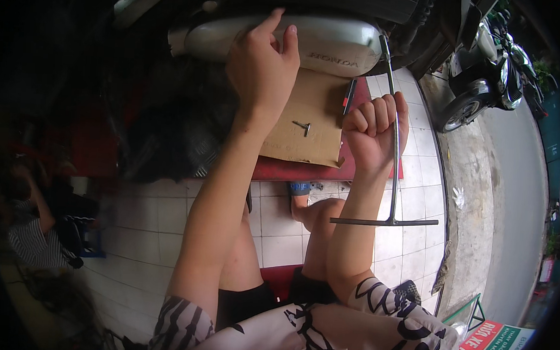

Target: The person unscrews bolts from a motorcycle engine cover using a T-handle socket wrench and places the bolts onto a piece of cardboard.

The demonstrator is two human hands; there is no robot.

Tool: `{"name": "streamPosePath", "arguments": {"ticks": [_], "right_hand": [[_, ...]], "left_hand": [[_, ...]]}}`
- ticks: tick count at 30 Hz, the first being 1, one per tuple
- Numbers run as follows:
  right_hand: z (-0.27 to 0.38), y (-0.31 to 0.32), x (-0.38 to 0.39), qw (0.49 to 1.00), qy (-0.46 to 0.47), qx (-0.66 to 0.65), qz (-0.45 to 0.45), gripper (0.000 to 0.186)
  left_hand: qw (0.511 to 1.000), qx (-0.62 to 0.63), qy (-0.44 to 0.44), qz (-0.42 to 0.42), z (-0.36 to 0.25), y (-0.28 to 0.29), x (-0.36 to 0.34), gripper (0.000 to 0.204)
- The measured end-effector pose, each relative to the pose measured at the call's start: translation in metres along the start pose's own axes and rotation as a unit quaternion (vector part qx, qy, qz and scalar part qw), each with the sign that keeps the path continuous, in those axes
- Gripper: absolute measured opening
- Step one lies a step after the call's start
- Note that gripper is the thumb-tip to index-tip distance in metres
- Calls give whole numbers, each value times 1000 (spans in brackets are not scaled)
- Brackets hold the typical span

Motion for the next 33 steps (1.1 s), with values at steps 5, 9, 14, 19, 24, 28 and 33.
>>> {"name": "streamPosePath", "arguments": {"ticks": [5, 9, 14, 19, 24, 28, 33], "right_hand": [[21, 7, 6, 999, 21, 24, 23, 47], [32, 9, 10, 999, 30, 15, 39, 46], [40, 8, 10, 998, 44, -9, 37, 46], [46, 21, 12, 1000, 26, -13, -5, 47], [74, 59, 13, 999, 52, 6, -14, 47], [100, 86, 22, 995, 92, 0, -49, 46], [94, 95, 17, 997, 57, -2, -58, 45]], "left_hand": [[997, -20, 5, -68, 5, -27, -15, 16], [993, -57, 25, -102, 3, -36, -19, 15], [991, -37, 42, -121, 5, -44, -22, 19], [984, -17, 10, -177, 12, -55, -11, 21], [981, 113, -8, -156, 8, -36, 23, 14], [994, 60, -33, -88, 18, -17, 93, 10], [992, -35, 73, 99, 80, -42, 177, 6]]}}
Point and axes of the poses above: each hand's wrist, its own x-axis away from the middle knuckle, its own y-axis out of the back of the hand, z = x × y, the point moved 1 cm from there along -x, towards the middle knuckle
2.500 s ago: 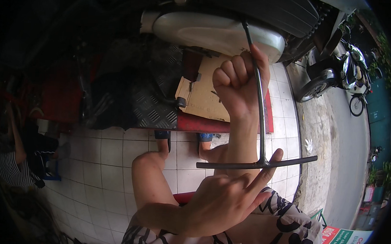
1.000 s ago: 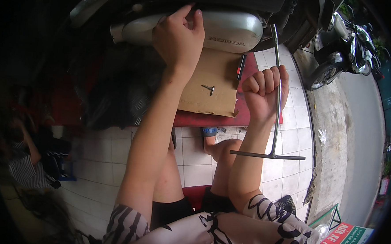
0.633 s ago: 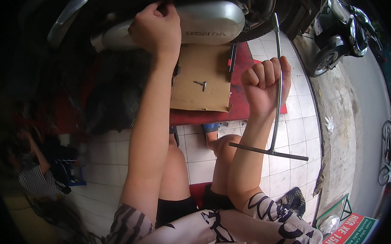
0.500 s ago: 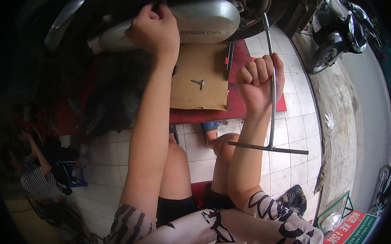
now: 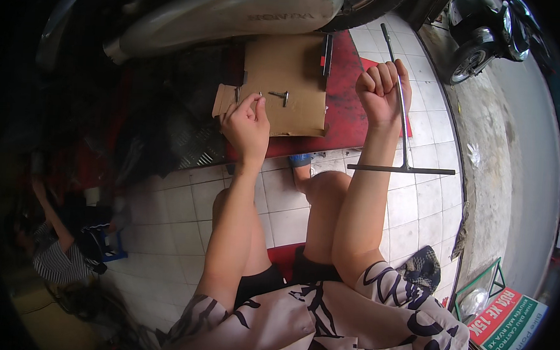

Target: The person unscrews bolts from a motorcycle engine cover using a T-handle socket wrench and places the bolts onto a piece of cardboard.

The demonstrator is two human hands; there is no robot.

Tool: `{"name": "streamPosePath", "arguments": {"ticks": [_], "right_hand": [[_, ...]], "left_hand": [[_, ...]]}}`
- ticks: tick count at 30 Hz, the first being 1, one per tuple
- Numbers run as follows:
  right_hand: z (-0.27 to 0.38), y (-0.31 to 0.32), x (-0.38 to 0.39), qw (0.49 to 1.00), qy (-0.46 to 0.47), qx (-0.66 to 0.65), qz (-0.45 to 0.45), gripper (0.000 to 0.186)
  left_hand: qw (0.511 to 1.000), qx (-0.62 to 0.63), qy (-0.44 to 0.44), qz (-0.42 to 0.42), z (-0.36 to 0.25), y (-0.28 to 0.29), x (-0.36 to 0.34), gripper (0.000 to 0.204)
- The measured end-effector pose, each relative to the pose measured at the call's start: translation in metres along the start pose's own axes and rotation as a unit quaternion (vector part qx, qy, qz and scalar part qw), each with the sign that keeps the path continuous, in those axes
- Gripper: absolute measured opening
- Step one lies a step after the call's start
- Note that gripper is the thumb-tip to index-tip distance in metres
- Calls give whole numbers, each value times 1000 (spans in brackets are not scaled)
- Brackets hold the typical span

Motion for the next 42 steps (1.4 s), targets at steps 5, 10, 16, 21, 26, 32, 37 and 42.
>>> {"name": "streamPosePath", "arguments": {"ticks": [5, 10, 16, 21, 26, 32, 37, 42], "right_hand": [[2, 10, -3, 1000, -17, 11, -20, 45], [2, 14, -2, 988, -22, 128, -84, 45], [14, 28, 8, 841, -180, 450, -239, 42], [11, 46, 5, 781, -170, 508, -321, 39], [-5, 43, 4, 624, -136, 705, -309, 39], [-9, 17, 13, 512, -165, 802, -258, 37], [-5, 10, 24, 472, -150, 851, -173, 21], [-22, -11, 57, 510, -117, 850, 64, 34]], "left_hand": [[991, -49, -5, 125, 13, -22, 12, 5], [984, -70, -53, 156, 26, -27, 14, 12], [970, 151, -140, 128, -5, -24, 14, 23], [829, 414, -157, 342, -54, -16, 57, 41], [793, 470, -75, 380, -80, -4, 87, 22], [815, 493, -114, 282, -95, 8, 80, 17], [809, 510, -95, 279, -100, 9, 77, 20], [811, 517, -12, 272, -93, 23, 86, 26]]}}
Point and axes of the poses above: each hand's wrist, its own x-axis away from the middle knuckle, its own y-axis out of the back of the hand, z = x × y, the point moved 1 cm from there along -x, towards the middle knuckle
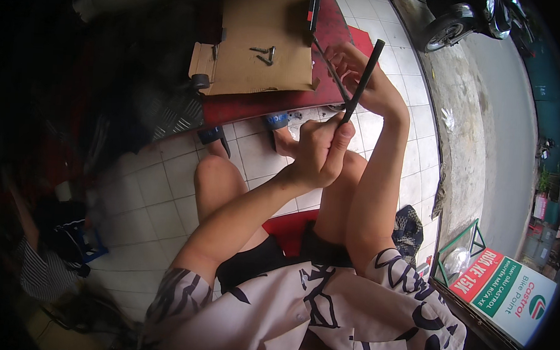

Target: The person unscrews bolts from a motorcycle engine cover using a T-handle socket wrench and places the bolts onto a piece of cardboard.

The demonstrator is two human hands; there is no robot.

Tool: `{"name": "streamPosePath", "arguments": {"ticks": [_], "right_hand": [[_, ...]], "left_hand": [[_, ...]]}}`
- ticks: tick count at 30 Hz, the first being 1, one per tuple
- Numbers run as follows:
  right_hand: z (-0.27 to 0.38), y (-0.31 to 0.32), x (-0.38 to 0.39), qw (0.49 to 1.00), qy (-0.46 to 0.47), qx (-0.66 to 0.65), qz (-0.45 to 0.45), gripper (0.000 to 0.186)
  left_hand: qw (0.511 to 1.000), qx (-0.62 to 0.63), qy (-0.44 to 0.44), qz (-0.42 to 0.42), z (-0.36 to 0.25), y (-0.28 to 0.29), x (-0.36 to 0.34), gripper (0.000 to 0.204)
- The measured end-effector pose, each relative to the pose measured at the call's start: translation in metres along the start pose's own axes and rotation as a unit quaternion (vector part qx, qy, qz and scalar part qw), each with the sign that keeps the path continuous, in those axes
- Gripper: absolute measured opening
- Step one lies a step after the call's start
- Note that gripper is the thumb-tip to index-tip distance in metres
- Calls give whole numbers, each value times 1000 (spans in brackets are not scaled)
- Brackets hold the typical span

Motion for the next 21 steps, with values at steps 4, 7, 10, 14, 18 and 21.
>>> {"name": "streamPosePath", "arguments": {"ticks": [4, 7, 10, 14, 18, 21], "right_hand": [[26, -15, 27, 980, 102, -130, 108, 35], [34, -26, 37, 974, 92, -194, 67, 21], [29, -15, 32, 982, -44, -172, -55, 36], [17, 16, 32, 961, -106, 10, -255, 24], [-64, 32, 55, 902, -234, 2, -364, 27], [-105, 37, 71, 849, -291, -105, -428, 33]], "left_hand": [[997, -68, -17, -27, -1, 6, -1, 30], [989, -142, -36, -31, 6, 0, -1, 31], [981, -169, -97, 22, 12, -6, -11, 32], [987, -147, -29, 62, 51, -9, -5, 34], [929, -308, 31, 204, 83, -3, -3, 33], [912, -312, 78, 253, 91, -9, 1, 28]]}}
Point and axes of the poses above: each hand's wrist, its own x-axis away from the middle knuckle, its own y-axis out of the back of the hand, z = x × y, the point moved 1 cm from there along -x, towards the middle knuckle
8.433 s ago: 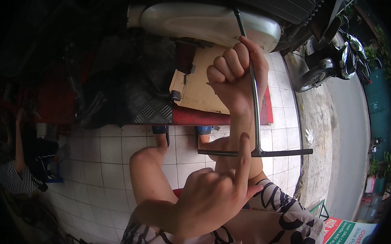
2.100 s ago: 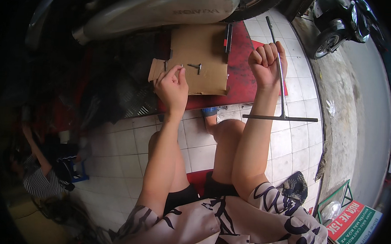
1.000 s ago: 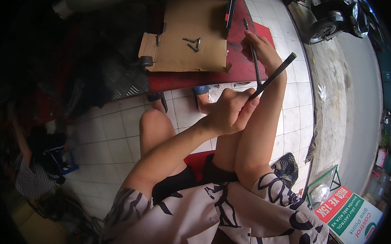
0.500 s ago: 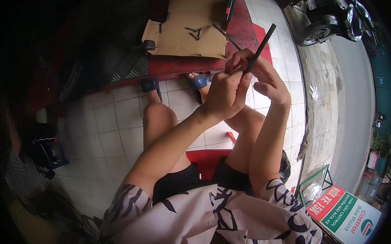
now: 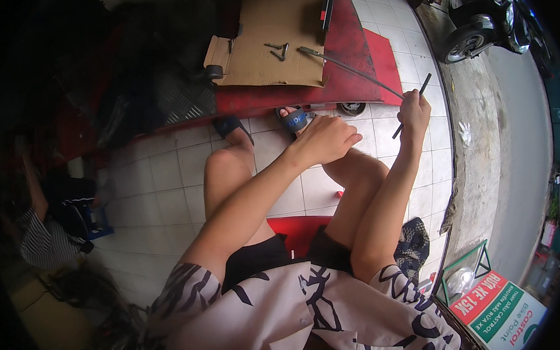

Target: The person unscrews bolts from a motorcycle engine cover using a T-handle socket wrench and places the bolts onto a piece of cardboard.

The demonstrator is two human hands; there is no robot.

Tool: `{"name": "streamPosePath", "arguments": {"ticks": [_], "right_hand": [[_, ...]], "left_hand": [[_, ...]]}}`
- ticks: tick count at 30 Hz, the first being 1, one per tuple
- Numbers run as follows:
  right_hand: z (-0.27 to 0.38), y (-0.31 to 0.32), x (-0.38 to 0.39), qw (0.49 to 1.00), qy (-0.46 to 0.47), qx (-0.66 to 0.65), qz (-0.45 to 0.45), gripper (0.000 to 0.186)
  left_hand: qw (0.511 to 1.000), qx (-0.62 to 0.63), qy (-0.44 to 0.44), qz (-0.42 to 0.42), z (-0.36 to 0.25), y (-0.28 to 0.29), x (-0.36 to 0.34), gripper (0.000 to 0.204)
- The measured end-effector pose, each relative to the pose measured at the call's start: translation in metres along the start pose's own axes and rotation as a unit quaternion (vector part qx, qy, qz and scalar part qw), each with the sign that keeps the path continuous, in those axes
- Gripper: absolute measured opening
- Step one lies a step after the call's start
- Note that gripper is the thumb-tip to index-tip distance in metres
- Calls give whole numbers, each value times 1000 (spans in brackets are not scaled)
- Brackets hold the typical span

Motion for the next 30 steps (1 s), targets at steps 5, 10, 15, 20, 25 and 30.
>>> {"name": "streamPosePath", "arguments": {"ticks": [5, 10, 15, 20, 25, 30], "right_hand": [[6, 21, -20, 982, 18, -183, 45, 31], [5, 29, -20, 983, -8, -168, 76, 30], [14, 34, -16, 971, 21, -222, 87, 30], [11, 34, -24, 994, 91, 5, 56, 30], [17, 19, -13, 983, 80, -136, 88, 31], [19, 25, -15, 988, 73, -127, 52, 33]], "left_hand": [[1000, -6, 15, 7, 2, 10, -1, 30], [999, -17, 31, 4, 5, 14, -1, 29], [999, -27, 33, 6, 9, 12, 6, 27], [998, -33, 49, 21, 5, 15, 7, 28], [997, -45, 55, 18, 10, 18, 9, 26], [997, -47, 52, 27, 9, 13, 7, 25]]}}
Point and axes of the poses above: each hand's wrist, its own x-axis away from the middle knuckle, its own y-axis out of the back of the hand, z = x × y, the point moved 1 cm from there along -x, towards the middle knuckle
